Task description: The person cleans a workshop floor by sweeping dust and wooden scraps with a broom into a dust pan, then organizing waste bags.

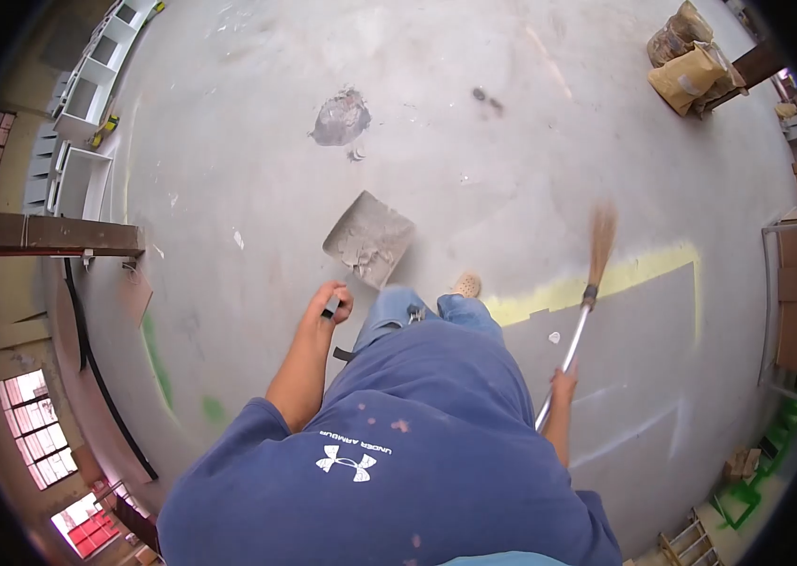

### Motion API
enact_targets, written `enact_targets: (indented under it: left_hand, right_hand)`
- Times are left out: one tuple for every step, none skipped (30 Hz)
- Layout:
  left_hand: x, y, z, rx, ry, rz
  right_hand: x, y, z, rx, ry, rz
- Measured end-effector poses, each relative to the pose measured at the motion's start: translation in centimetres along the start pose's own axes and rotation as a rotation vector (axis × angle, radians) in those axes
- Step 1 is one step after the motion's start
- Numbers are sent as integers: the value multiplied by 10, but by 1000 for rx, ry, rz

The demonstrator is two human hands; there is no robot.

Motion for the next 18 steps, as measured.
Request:
enact_targets:
  left_hand:
    - [10, 5, 26, 11, 3, 57]
    - [17, 8, 46, 11, 9, 113]
    - [25, 9, 63, -6, 19, 111]
    - [32, 10, 84, -32, 11, 79]
    - [40, 11, 106, -50, -6, 44]
    - [47, 11, 128, -55, -11, 37]
    - [55, 12, 150, -53, -24, 28]
    - [62, 13, 169, -45, -34, 14]
    - [72, 14, 190, -32, -30, -7]
    - [85, 16, 212, -26, -23, -28]
    - [100, 18, 232, -18, -9, -53]
    - [117, 19, 254, 2, 2, -82]
    - [136, 25, 279, 20, 21, -49]
    - [155, 30, 303, 31, 40, -15]
    - [167, 36, 313, 51, 55, 34]
    - [182, 35, 329, 48, 63, 15]
    - [198, 34, 346, 26, 77, 25]
    - [210, 37, 357, 8, 94, 36]
  right_hand:
    - [37, -23, -9, -20, 22, -74]
    - [73, -48, -22, -92, 17, -64]
    - [105, -79, -33, -161, 13, -62]
    - [128, -115, -45, -122, -4, -68]
    - [151, -150, -54, -76, -12, -74]
    - [179, -177, -58, -82, -5, -78]
    - [205, -203, -64, -52, 0, -126]
    - [227, -221, -68, -21, 9, -167]
    - [251, -236, -66, -28, 9, -205]
    - [275, -251, -64, -34, 14, -237]
    - [287, -272, -62, -77, -24, -185]
    - [294, -298, -56, -117, -60, -132]
    - [307, -317, -43, -181, -48, -147]
    - [324, -330, -33, -252, -42, -165]
    - [346, -308, -6, -281, -35, -183]
    - [373, -290, 13, -313, -34, -205]
    - [370, -306, 25, -278, -104, -127]
    - [350, -319, 50, -242, -176, -45]
Point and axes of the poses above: each hand's wrist, its own x-axis towards the middle knuckle, its own z-axis out of the palm, y = z × x, the point moved 5 cm from there along x, towards the middle knuckle, and after that the axes turned 1 degree about -x, right-handed, at the moved point
